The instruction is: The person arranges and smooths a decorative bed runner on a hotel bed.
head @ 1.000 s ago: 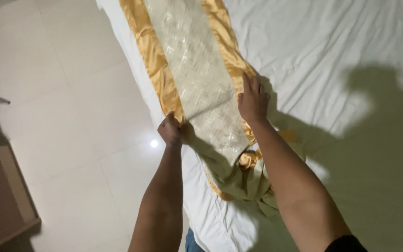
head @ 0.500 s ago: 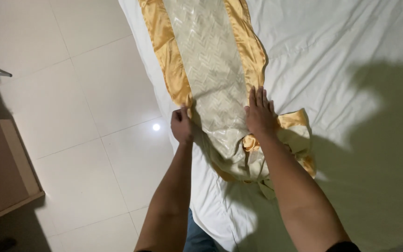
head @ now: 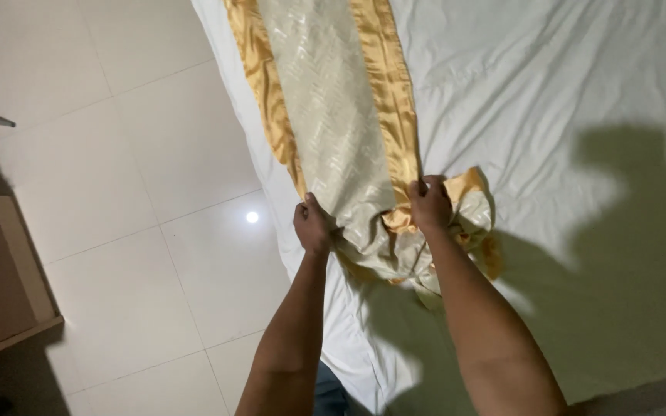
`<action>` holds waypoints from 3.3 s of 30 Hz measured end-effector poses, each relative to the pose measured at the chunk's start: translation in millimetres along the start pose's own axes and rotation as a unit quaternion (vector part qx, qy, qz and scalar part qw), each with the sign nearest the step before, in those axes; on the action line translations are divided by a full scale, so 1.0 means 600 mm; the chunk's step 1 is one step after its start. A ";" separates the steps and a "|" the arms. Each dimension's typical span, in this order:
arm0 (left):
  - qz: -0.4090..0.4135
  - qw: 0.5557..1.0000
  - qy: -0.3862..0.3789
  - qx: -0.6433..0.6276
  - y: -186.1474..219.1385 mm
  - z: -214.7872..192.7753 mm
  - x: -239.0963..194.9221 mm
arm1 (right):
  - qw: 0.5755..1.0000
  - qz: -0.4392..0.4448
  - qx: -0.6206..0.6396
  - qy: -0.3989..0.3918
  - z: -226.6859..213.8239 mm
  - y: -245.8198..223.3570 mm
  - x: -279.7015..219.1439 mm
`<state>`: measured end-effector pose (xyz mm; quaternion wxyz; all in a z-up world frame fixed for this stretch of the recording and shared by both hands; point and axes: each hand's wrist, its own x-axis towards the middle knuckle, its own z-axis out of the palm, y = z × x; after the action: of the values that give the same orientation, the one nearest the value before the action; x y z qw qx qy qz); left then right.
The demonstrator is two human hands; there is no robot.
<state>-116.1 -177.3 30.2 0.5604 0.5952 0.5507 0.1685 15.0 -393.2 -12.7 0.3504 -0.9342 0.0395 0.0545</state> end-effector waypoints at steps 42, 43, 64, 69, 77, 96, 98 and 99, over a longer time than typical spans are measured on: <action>0.507 0.768 -0.015 0.392 -0.174 0.003 -0.213 | 0.861 -0.363 -0.277 0.223 -0.009 0.040 -0.251; 0.512 0.769 -0.008 0.383 -0.175 0.003 -0.213 | 0.857 -0.368 -0.277 0.232 0.003 0.054 -0.243; 0.566 0.759 -0.003 0.323 -0.215 0.021 -0.182 | 0.876 -0.414 -0.060 0.241 0.003 0.084 -0.256; 0.586 0.724 0.069 0.357 -0.209 0.026 -0.170 | 0.853 -0.448 -0.076 0.256 -0.017 0.075 -0.266; 0.575 0.740 0.057 0.344 -0.184 0.028 -0.165 | 0.855 -0.447 -0.093 0.244 0.010 0.088 -0.239; 0.616 0.759 0.025 0.209 -0.171 0.042 -0.084 | 0.946 -0.282 -0.035 0.156 -0.056 0.079 -0.229; 0.628 0.750 0.031 0.205 -0.169 0.039 -0.097 | 0.970 -0.222 -0.064 0.078 -0.106 0.064 -0.251; 0.639 0.743 0.040 0.197 -0.166 0.038 -0.103 | 0.981 -0.166 -0.096 -0.001 -0.133 0.054 -0.261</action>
<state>-164.9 -264.0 -36.0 0.1693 0.8977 0.0842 0.3980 -137.8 -464.6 46.0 0.2629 -0.9571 -0.1217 0.0001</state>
